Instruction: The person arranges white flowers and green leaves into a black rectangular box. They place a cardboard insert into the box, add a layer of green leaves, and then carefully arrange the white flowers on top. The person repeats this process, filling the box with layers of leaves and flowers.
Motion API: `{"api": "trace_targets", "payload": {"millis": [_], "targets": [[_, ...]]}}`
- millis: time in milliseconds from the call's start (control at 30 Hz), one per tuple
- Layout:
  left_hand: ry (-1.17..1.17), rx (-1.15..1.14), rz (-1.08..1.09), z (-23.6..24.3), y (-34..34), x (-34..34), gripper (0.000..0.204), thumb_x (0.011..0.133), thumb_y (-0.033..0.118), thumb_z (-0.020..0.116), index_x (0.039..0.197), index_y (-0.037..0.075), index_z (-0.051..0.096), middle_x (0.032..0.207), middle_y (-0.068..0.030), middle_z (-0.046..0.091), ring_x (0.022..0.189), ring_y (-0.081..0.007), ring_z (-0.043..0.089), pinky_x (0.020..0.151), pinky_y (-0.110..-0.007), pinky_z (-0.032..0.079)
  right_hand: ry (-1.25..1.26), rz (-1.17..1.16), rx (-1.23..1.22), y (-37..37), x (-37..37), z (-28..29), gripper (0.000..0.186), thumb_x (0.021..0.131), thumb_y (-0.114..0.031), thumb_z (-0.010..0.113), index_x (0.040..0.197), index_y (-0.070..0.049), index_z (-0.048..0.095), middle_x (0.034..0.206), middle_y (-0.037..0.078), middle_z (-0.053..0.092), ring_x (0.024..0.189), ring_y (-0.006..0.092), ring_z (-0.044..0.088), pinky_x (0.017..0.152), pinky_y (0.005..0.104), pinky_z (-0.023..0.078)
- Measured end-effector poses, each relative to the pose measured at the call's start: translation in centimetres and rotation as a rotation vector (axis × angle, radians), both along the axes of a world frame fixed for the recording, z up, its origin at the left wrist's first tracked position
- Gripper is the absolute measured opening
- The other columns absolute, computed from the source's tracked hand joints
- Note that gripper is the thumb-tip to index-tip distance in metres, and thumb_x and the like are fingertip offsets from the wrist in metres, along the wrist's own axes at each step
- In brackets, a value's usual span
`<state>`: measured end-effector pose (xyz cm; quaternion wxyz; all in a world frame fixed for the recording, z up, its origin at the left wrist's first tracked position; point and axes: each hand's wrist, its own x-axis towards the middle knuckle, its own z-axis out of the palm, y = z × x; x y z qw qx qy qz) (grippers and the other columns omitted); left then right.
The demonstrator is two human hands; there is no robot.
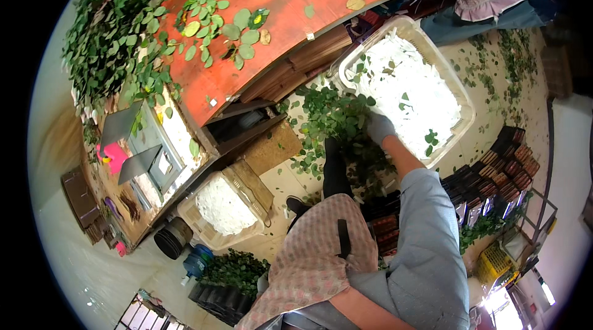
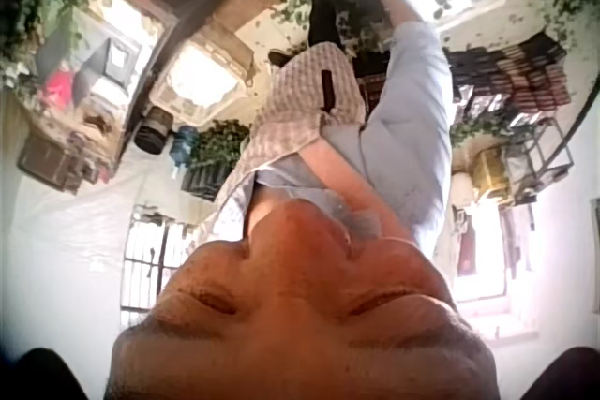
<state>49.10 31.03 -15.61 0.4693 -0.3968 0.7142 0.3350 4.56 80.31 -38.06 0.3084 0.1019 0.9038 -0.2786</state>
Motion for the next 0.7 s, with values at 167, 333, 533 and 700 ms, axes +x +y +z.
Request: {"api": "trace_targets", "payload": {"millis": [167,333,533,700], "targets": [[0.114,0.035,-0.016,-1.9,-2.1,1.1,0.052,0.091,0.051,0.054,0.113,0.008,0.072,0.110,-0.0219,0.071,0.105,-0.0391,0.067,0.090,-0.042,0.051,0.244,0.260,0.087,-3.3,3.8,11.9,0.025,0.101,-0.028,0.051,0.116,-0.012,0.062,0.107,0.017,0.068,0.103,0.0367,0.065,0.089,0.0490,0.051],[0.219,0.086,-0.015,-5.2,-4.4,3.0,0.052,0.090,0.052,0.055,0.114,0.008,0.072,0.111,-0.0217,0.071,0.105,-0.0389,0.067,0.091,-0.042,0.051,0.504,0.126,-0.104,-2.2,10.4,24.9,0.024,0.095,-0.022,0.063,0.117,-0.012,0.067,0.102,0.014,0.068,0.089,0.0324,0.068,0.077,0.0431,0.054],[0.268,0.108,-0.018,-7.6,-9.1,9.4,0.053,0.090,0.052,0.056,0.115,0.009,0.072,0.112,-0.0214,0.071,0.106,-0.0387,0.067,0.091,-0.042,0.051,0.525,0.111,0.124,-0.1,18.8,28.2,0.027,0.095,-0.024,0.063,0.117,-0.011,0.069,0.106,0.014,0.070,0.100,0.0348,0.067,0.089,0.0425,0.053],[0.273,0.089,-0.006,-8.5,-12.8,15.4,0.053,0.090,0.053,0.057,0.115,0.009,0.072,0.113,-0.0211,0.070,0.106,-0.0385,0.067,0.091,-0.042,0.051,0.281,0.158,0.372,-3.7,16.8,26.0,0.043,0.092,-0.021,0.065,0.132,-0.007,0.058,0.115,0.023,0.067,0.104,0.0399,0.065,0.090,0.0466,0.051]]}}
